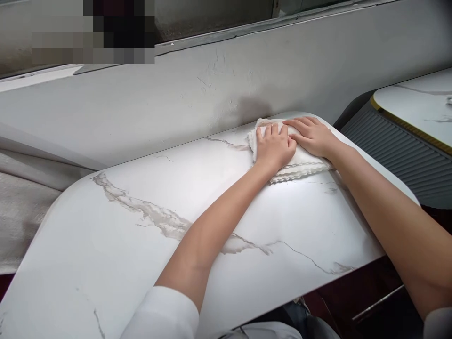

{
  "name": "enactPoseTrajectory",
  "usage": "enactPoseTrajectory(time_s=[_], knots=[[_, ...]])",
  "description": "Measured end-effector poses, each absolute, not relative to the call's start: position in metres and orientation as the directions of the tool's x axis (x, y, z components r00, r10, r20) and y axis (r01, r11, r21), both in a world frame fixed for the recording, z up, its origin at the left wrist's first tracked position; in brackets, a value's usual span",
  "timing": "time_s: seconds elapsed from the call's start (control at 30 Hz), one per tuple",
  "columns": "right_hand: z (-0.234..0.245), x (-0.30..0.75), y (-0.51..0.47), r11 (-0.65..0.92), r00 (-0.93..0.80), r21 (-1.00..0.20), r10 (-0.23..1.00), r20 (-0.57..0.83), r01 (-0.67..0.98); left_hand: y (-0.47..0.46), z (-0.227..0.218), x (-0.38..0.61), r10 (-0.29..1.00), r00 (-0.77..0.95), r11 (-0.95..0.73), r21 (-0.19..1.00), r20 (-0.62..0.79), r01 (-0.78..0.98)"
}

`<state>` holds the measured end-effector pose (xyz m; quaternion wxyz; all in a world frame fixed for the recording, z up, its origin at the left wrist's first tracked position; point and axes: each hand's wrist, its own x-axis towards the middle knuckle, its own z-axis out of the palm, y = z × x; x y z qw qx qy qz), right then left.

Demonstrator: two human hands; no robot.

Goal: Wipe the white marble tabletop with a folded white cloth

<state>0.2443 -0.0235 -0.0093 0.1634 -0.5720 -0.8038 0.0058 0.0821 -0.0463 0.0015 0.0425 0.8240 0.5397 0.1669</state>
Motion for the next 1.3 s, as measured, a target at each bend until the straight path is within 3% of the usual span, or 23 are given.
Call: enactPoseTrajectory(time_s=[0.6,0.97,1.3], knots=[[-0.006,0.26,0.029,0.278,-0.239,-0.254,0.955,0.174,0.926,0.007,-0.001,0.097,0.899,0.368,-0.421,0.242,0.237,0.874],[0.006,0.263,0.036,0.068,-0.046,-0.298,0.996,0.08,0.952,0.023,-0.002,0.113,0.902,0.343,-0.405,0.242,0.262,0.882],[0.007,0.27,0.025,0.08,-0.064,-0.291,0.996,0.062,0.953,0.014,-0.003,0.121,0.903,0.351,-0.403,0.204,0.248,0.892]])
